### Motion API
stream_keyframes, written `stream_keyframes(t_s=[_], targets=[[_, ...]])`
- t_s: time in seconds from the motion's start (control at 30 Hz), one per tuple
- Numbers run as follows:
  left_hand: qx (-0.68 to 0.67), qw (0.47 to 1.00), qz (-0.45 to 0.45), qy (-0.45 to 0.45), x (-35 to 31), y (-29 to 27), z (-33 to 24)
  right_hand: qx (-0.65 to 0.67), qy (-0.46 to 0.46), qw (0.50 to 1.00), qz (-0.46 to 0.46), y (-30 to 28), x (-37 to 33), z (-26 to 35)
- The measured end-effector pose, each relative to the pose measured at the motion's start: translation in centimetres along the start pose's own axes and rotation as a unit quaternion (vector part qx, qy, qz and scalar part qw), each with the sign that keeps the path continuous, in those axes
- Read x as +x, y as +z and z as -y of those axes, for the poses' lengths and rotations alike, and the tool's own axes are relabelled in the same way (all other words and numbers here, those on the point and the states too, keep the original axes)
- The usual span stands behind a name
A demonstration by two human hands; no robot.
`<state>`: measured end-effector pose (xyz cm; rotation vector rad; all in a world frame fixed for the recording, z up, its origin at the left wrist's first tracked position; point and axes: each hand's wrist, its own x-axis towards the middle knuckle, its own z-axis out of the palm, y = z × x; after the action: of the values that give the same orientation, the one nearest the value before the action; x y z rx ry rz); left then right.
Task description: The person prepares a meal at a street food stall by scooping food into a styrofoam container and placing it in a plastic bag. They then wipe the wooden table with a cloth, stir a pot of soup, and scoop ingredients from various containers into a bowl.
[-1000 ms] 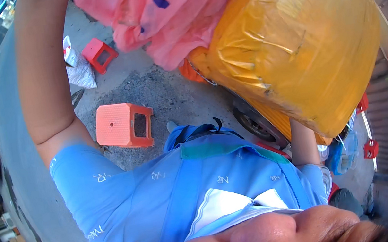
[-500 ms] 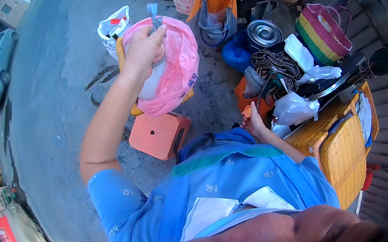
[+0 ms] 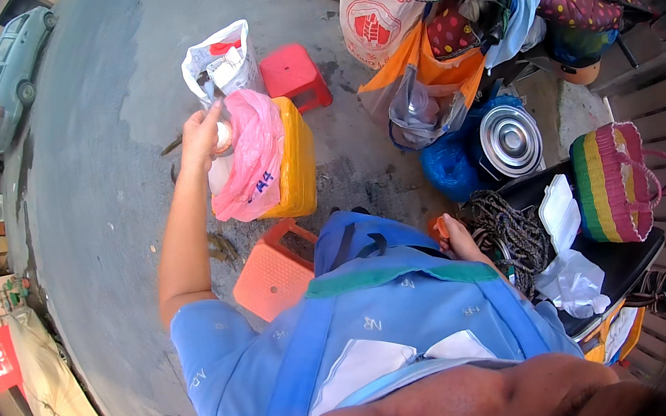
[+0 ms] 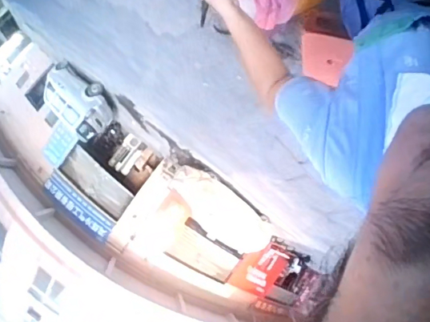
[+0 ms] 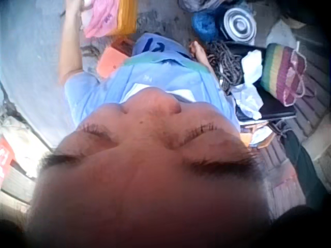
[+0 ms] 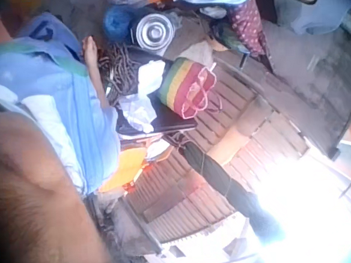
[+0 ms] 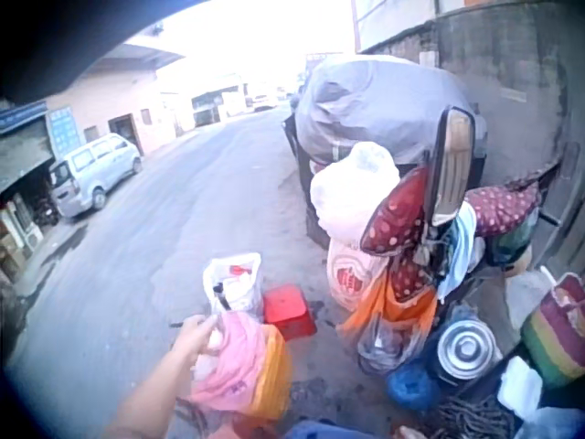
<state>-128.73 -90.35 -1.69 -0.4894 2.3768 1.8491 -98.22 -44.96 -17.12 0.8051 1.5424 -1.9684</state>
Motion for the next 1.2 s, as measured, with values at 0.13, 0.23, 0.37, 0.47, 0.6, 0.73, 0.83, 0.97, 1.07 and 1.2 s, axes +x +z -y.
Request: stream_keyframes(t_s=[0.13,0.23,0.37,0.47,0.6,0.73,0.83,0.97,1.07,1.2], targets=[[-0.069,0.997,0.025,-0.014,8.4,2.6,-0.7,-0.011,0.012,1.000,-0.017,1.3,5.8,6.6],[-0.130,0.988,0.079,-0.037,15.0,3.5,-0.6,-0.043,0.016,0.998,-0.036,2.8,9.8,9.7],[-0.157,0.978,0.113,-0.083,23.1,6.2,-1.0,-0.020,0.036,0.994,-0.097,5.0,15.3,13.6],[-0.172,0.970,0.157,-0.071,27.8,8.7,-2.4,0.003,0.042,0.993,-0.113,7.9,18.9,16.7],[-0.044,0.989,0.138,0.011,34.9,13.0,0.1,0.026,0.062,0.994,-0.091,11.6,23.3,19.7],[0.138,0.975,0.090,0.149,40.7,19.0,5.2,0.025,0.041,0.994,-0.099,14.9,28.2,21.8],[0.254,0.951,0.097,0.149,41.5,23.5,6.7,0.053,-0.024,0.992,-0.108,18.5,32.9,24.6],[0.273,0.948,0.082,0.139,43.0,25.2,12.1,0.029,-0.148,0.988,-0.038,25.3,39.5,32.6],[0.275,0.940,0.191,0.067,42.9,24.4,12.2,-0.291,-0.366,0.884,-0.010,30.1,46.6,37.9],[0.298,0.880,0.127,0.347,40.3,24.1,14.1,-0.557,-0.327,0.763,-0.012,36.2,53.9,41.8]])
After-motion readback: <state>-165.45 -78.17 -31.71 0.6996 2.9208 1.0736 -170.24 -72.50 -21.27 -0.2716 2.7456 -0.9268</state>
